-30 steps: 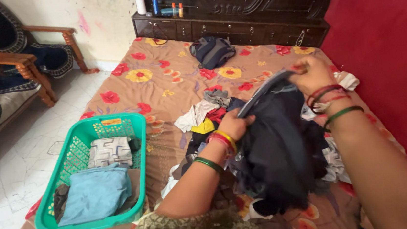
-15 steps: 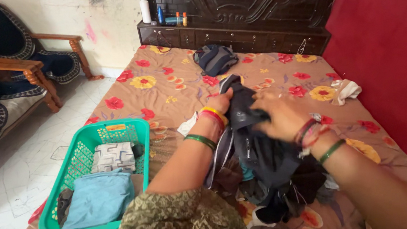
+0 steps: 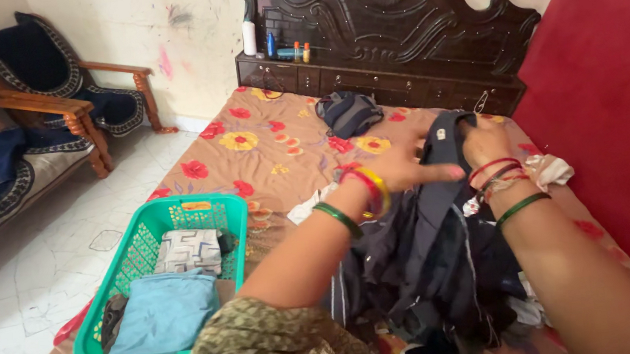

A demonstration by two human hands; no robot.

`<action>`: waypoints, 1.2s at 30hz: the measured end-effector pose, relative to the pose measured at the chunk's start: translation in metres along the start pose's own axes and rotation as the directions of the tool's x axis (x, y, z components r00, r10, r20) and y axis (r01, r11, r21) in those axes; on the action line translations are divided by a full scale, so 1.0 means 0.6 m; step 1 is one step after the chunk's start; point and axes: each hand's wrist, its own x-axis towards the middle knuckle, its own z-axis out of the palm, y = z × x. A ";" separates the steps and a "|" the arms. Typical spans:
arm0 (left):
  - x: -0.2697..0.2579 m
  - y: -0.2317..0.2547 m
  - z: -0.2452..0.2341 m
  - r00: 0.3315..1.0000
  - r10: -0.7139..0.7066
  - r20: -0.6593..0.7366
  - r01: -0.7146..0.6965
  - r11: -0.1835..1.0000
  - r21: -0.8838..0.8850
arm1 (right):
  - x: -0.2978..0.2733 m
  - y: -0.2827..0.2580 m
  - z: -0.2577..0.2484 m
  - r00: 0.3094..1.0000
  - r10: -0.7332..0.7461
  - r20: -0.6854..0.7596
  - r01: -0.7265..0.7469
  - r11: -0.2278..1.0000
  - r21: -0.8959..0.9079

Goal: The person folds clothes by hand on a bed, including a shirt and a pair of trousers, and places them into a plastic basket.

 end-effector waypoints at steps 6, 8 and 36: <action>0.031 -0.092 0.019 0.939 -0.145 -0.311 0.276 0.859 0.431 | 0.078 -0.193 -0.140 0.717 0.674 0.178 -0.688 0.642 0.339; 0.036 -0.137 -0.021 0.929 -0.180 -0.323 0.253 0.946 0.203 | 0.093 -0.214 -0.189 0.658 0.730 0.184 -0.715 0.530 0.456; 0.149 0.058 -0.032 0.886 0.054 -0.460 0.031 0.984 0.175 | 0.124 -0.308 -0.255 0.879 -0.055 0.474 -0.113 0.941 0.318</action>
